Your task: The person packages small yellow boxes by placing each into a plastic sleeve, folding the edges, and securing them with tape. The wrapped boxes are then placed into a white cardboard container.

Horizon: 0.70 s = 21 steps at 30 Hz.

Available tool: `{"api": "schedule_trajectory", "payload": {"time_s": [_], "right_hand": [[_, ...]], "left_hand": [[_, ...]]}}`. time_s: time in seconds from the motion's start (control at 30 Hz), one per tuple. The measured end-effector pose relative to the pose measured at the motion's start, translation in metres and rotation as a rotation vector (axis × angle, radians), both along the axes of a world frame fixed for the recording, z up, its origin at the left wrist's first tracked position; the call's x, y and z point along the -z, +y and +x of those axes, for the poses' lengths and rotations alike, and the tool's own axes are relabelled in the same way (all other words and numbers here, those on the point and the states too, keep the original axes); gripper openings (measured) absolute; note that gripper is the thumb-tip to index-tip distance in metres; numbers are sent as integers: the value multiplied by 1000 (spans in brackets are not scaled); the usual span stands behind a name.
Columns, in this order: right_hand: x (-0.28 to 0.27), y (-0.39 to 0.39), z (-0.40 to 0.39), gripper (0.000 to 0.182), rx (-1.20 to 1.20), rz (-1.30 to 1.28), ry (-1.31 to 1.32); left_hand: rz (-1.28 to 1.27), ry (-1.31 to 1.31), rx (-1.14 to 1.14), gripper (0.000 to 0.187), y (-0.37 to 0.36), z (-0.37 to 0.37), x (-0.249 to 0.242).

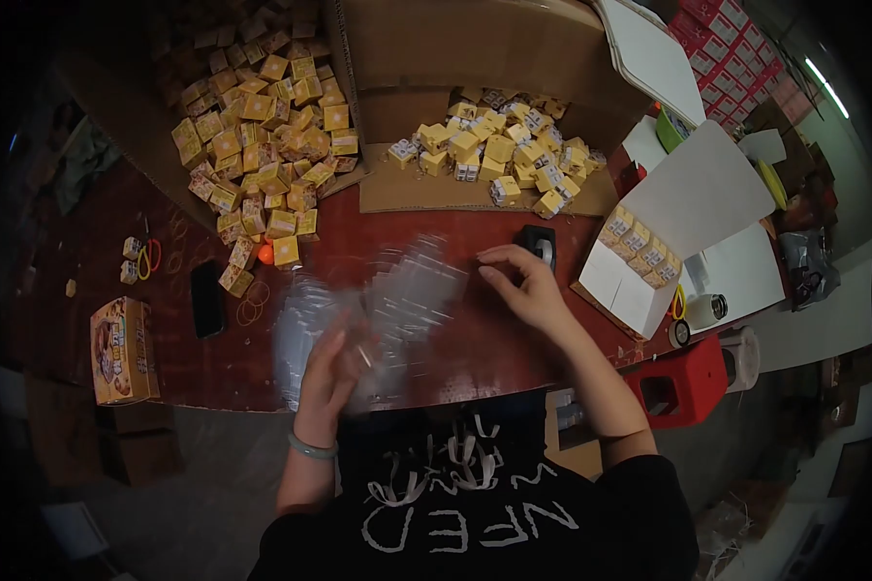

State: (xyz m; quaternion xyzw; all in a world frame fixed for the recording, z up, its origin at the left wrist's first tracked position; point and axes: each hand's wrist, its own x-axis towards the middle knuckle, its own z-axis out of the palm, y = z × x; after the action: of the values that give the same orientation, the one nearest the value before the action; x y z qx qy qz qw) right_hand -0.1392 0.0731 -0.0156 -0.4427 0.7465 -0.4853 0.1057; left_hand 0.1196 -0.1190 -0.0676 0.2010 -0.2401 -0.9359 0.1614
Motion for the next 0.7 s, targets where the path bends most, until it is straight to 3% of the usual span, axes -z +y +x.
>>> {"api": "schedule_trajectory", "payload": {"time_s": [0.03, 0.13, 0.2, 0.23, 0.33, 0.43, 0.7], "right_hand": [[-1, 0, -12, 19, -17, 15, 30], [-9, -3, -35, 20, -48, 78, 79], [-21, -8, -35, 21, -56, 160, 46], [-13, -14, -33, 22, -56, 36, -126], [-5, -36, -18, 21, -119, 24, -41], [28, -65, -4, 19, -168, 85, -169], [71, -198, 30, 27, -224, -130, -143]], "left_hand": [[189, 111, 56, 53, -5, 8, 12], [124, 198, 0, 55, -5, 17, 26], [-88, 93, -138, 58, 0, 18, 10], [-198, 36, -211, 60, 1, 18, 2], [-469, 27, -316, 64, -6, 13, -3], [-502, 2, -336, 64, -11, 15, -5], [-528, -64, -338, 68, -3, 38, -6]]}}
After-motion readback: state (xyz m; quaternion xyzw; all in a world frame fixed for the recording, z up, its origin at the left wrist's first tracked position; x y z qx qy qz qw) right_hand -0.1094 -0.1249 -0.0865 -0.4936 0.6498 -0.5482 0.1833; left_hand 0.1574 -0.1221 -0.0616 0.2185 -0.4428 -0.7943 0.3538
